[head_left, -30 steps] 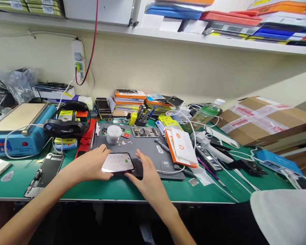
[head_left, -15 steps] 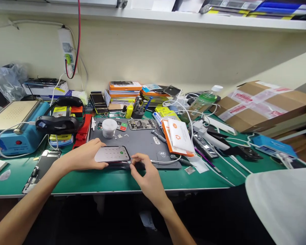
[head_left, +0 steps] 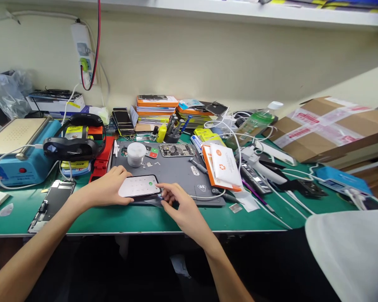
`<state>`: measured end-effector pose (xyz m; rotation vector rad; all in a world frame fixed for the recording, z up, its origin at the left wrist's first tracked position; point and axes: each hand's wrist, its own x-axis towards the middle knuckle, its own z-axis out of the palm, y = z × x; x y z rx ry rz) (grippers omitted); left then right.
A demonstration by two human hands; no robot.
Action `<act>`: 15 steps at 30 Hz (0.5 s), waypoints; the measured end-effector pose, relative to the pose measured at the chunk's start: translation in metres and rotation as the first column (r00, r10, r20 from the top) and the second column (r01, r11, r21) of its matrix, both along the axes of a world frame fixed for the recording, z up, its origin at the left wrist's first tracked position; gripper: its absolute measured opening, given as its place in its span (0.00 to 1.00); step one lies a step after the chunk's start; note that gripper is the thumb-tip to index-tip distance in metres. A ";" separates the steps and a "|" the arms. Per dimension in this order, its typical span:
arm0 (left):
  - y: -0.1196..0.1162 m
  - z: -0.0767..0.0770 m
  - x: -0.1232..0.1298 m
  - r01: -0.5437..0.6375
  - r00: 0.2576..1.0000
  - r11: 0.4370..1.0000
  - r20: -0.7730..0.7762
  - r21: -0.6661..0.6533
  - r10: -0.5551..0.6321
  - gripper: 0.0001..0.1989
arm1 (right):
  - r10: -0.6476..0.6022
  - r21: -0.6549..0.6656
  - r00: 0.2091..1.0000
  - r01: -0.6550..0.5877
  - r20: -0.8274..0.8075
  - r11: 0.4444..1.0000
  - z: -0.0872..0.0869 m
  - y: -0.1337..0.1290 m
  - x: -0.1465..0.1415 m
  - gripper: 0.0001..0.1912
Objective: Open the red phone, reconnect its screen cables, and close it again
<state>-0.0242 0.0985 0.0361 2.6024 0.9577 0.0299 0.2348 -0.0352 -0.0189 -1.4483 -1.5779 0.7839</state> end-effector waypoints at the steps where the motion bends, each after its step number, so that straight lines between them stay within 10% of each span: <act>1: 0.001 -0.002 0.000 0.000 1.000 1.000 0.000 0.005 0.000 0.37 | -0.019 0.002 1.000 0.019 0.016 1.000 -0.001 -0.001 -0.001 0.20; 15: 0.004 0.000 -0.012 0.005 1.000 1.000 -0.010 -0.012 -0.005 0.46 | -0.105 -0.013 0.990 0.107 0.099 0.994 0.000 -0.005 -0.003 0.21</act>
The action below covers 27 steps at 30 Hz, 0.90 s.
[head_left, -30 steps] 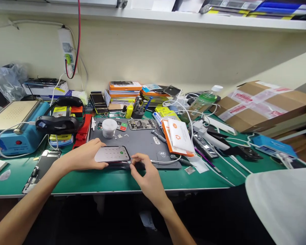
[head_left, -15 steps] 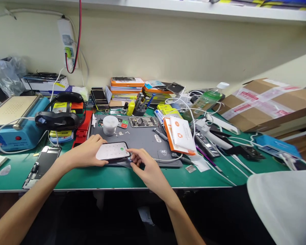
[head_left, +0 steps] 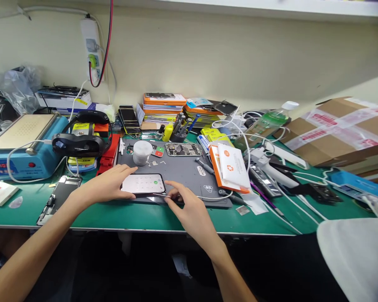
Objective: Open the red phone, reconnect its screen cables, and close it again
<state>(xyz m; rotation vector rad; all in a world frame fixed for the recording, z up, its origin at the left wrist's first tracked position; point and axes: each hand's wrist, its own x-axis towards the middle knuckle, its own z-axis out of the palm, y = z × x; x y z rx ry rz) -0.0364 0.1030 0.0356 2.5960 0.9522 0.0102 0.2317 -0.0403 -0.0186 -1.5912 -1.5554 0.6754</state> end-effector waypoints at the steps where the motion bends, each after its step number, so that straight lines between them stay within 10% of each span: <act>1: -0.001 0.001 -0.002 -0.003 1.000 1.000 -0.002 0.000 0.003 0.45 | 0.014 -0.012 1.000 -0.014 -0.015 1.000 0.002 0.001 0.001 0.20; 27: 0.001 0.006 -0.002 0.039 0.999 0.998 0.022 0.040 -0.040 0.40 | 0.164 -0.361 0.861 -0.365 -0.481 0.858 0.032 0.037 0.032 0.35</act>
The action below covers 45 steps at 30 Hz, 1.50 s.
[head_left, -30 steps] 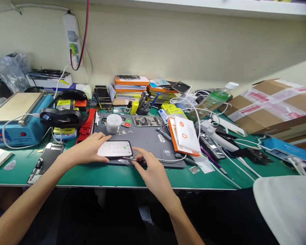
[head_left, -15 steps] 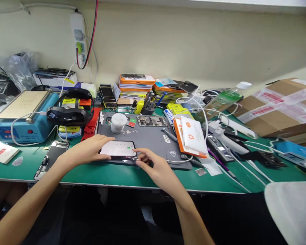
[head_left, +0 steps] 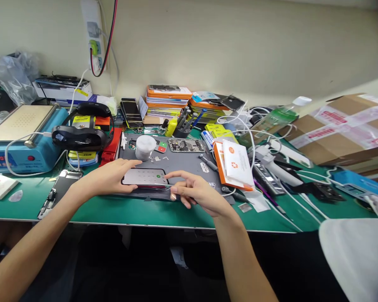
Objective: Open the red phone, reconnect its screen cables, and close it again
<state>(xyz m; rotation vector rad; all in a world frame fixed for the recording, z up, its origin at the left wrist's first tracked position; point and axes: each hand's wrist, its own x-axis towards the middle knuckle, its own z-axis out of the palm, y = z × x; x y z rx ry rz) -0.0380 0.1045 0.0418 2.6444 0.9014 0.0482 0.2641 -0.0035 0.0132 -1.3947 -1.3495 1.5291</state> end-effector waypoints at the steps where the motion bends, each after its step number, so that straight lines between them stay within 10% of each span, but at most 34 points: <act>1: 0.000 0.000 0.000 0.004 1.000 1.000 -0.004 0.000 -0.004 0.40 | 0.016 -0.013 1.000 -0.016 0.000 1.000 0.001 0.000 0.000 0.35; 12: -0.006 -0.009 0.000 0.058 0.998 0.996 0.009 0.062 -0.059 0.38 | 0.182 -0.058 0.977 -0.176 0.108 0.983 0.005 0.011 0.004 0.32; 19: -0.004 -0.010 0.000 0.054 0.998 0.994 0.027 0.095 -0.057 0.39 | -0.009 0.282 0.879 -0.143 0.476 0.949 -0.005 -0.028 0.001 0.35; 28: 0.001 -0.003 0.003 0.033 0.999 0.998 0.022 0.059 -0.034 0.39 | -0.381 0.714 0.635 -0.418 0.672 0.562 -0.042 -0.040 -0.011 0.28; 36: 0.010 0.005 0.004 0.018 1.000 1.000 0.012 -0.007 -0.018 0.39 | -0.455 0.831 0.696 -0.464 0.556 0.306 -0.034 -0.022 -0.018 0.19; 45: 0.008 0.002 0.003 0.054 0.998 0.998 0.019 0.033 -0.054 0.38 | -0.260 0.865 0.876 -0.278 0.407 0.418 -0.010 -0.013 -0.013 0.08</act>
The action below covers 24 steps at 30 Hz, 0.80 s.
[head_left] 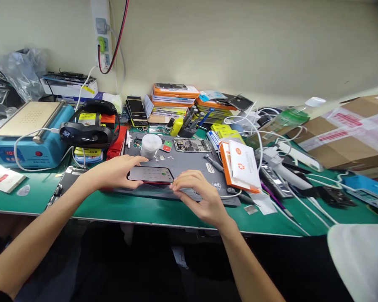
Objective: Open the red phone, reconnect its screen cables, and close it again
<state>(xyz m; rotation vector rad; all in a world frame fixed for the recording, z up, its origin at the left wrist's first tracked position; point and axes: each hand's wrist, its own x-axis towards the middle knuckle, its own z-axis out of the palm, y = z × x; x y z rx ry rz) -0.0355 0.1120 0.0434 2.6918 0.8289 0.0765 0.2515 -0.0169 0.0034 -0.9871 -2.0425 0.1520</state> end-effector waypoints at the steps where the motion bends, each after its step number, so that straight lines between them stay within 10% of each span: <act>1: -0.002 -0.002 -0.001 0.008 1.000 1.000 0.000 0.017 -0.008 0.39 | 0.015 -0.020 1.000 -0.015 -0.004 1.000 -0.001 -0.001 0.001 0.08; 24: -0.014 -0.009 -0.003 -0.001 1.000 0.996 0.007 0.087 0.000 0.33 | -0.154 -0.414 0.988 0.126 -0.033 0.901 -0.024 -0.007 0.020 0.32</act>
